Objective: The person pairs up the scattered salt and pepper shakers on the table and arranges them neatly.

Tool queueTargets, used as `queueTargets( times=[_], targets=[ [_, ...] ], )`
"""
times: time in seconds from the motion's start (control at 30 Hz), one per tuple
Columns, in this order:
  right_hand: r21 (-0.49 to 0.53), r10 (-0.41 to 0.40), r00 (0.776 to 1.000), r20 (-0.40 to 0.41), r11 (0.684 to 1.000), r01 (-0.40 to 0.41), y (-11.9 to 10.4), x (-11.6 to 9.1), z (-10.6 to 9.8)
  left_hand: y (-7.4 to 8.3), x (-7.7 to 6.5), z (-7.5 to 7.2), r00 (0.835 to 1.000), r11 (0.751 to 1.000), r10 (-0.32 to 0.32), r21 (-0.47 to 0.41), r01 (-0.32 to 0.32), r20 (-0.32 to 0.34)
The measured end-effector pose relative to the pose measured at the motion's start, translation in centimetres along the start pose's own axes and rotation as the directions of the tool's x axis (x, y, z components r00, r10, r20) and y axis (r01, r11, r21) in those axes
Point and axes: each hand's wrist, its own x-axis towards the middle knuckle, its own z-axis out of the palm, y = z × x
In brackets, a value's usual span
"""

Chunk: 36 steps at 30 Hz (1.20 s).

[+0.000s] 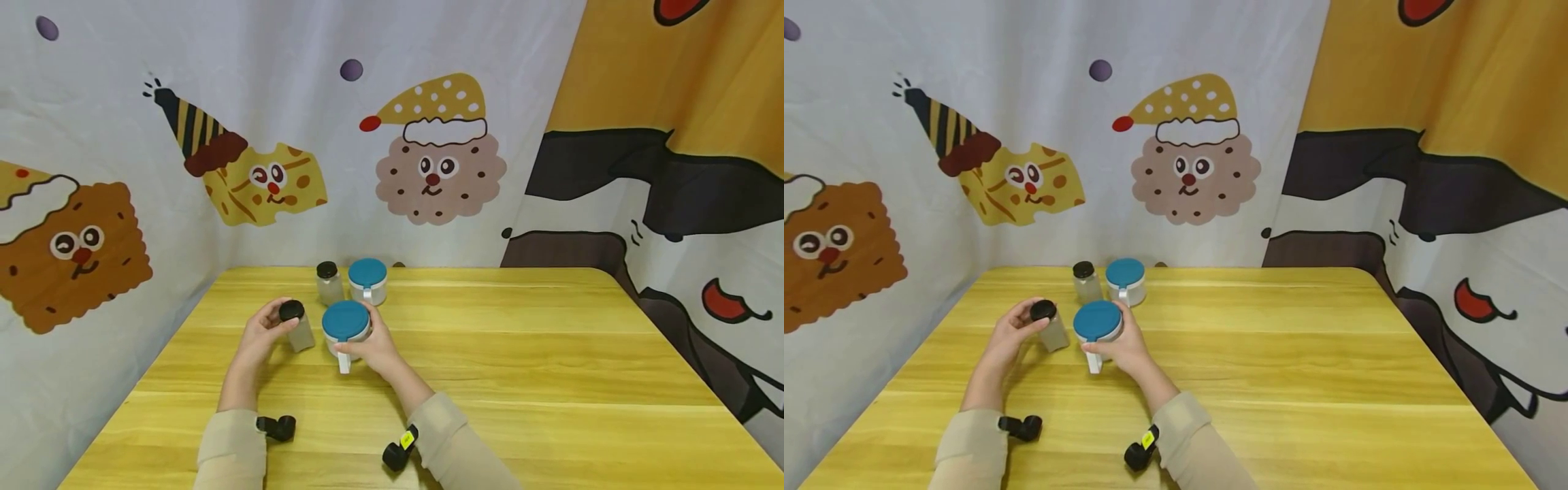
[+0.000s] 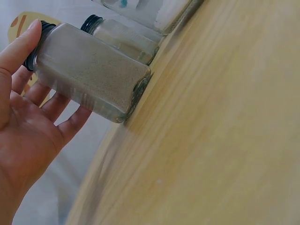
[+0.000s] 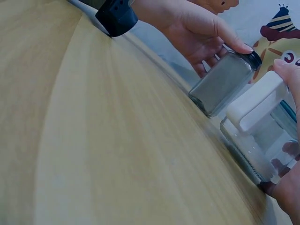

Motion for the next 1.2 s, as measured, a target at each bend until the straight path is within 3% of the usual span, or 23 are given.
queueTargets(
  times=[0.2,0.43,0.73,1.2],
  targets=[
    [-0.004,-0.014,1.0,-0.014,1.0,0.014,0.8,0.4,-0.1,0.7,-0.2,0.1,1.0,1.0,-0.01,-0.008,0.01,0.002],
    [-0.002,-0.016,1.0,-0.016,1.0,0.016,0.0,0.0,-0.2,0.5,0.1,0.2,1.0,1.0,-0.023,0.0,0.023,-0.002],
    [-0.016,-0.021,0.999,-0.028,1.0,0.021,2.6,1.4,-0.4,0.7,0.1,0.2,1.0,1.0,-0.018,-0.01,0.018,-0.005],
    [-0.024,-0.043,0.998,-0.042,0.999,0.042,2.3,1.4,-1.4,1.3,0.0,0.8,0.999,0.998,-0.044,-0.04,0.044,0.002]
  ],
)
